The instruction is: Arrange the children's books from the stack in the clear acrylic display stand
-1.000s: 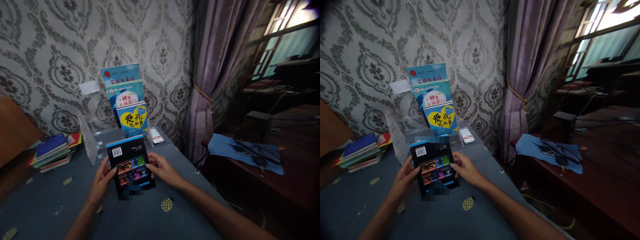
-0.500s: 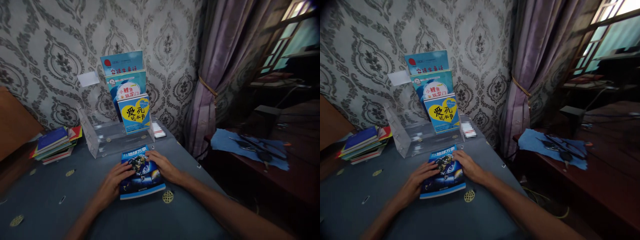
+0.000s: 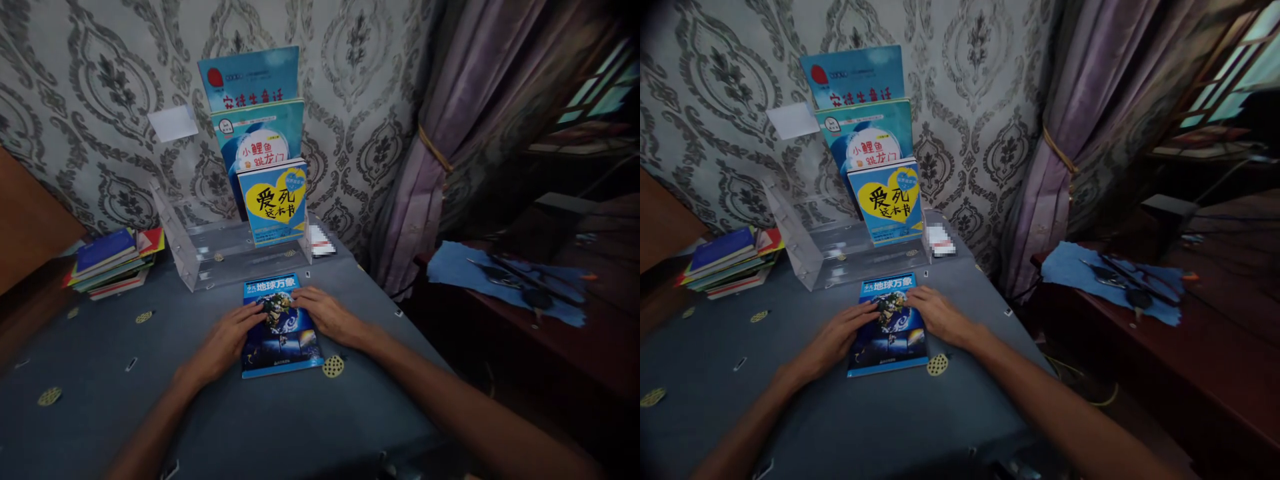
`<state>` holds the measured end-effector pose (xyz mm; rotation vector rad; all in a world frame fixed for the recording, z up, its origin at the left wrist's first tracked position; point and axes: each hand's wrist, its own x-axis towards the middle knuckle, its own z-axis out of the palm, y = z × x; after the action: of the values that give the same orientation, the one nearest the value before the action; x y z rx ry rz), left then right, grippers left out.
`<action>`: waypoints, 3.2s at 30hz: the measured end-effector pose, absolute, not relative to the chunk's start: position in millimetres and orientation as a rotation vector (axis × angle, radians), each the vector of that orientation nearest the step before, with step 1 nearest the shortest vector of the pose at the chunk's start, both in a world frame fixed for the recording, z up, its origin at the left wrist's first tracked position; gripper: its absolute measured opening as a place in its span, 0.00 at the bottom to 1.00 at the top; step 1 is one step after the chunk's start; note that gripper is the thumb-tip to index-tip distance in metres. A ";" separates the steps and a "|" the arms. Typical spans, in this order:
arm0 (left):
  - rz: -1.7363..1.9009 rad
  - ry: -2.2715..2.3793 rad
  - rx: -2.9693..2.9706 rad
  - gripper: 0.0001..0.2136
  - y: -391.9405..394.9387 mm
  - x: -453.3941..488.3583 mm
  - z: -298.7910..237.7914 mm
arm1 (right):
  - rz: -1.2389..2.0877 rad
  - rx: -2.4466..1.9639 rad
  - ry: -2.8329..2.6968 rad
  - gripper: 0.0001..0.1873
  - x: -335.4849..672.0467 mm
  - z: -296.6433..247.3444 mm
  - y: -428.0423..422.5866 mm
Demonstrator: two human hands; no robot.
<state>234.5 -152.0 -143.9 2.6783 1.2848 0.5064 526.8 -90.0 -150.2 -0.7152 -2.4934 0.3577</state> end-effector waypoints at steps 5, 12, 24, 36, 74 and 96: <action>0.587 1.572 2.665 0.17 -133.6 243.2 -152.7 | 0.228 -0.780 -2.536 0.15 518.2 -141.2 -92.3; 0.577 1.804 2.694 0.16 -106.2 254.0 -161.5 | 0.147 -0.804 -2.661 0.12 481.6 -133.1 -80.6; 0.653 1.824 2.609 0.18 -102.9 257.2 -168.1 | 0.226 -0.809 -2.624 0.20 447.7 -142.9 -69.4; 0.568 1.818 2.557 0.18 -107.1 258.7 -157.8 | 0.192 -0.881 -2.594 0.21 456.6 -146.4 -68.6; 0.023 1.922 2.759 0.24 -102.3 284.9 -116.9 | 0.234 -1.222 -2.403 0.19 500.6 -146.9 -68.2; -0.068 1.891 2.746 0.27 -98.1 307.2 -115.4 | 0.265 -1.271 -2.446 0.18 497.2 -131.5 -75.4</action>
<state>307.2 -98.1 -115.4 2.7462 1.8915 -0.0677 497.2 -75.4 -131.5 -1.2710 -2.4463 0.2655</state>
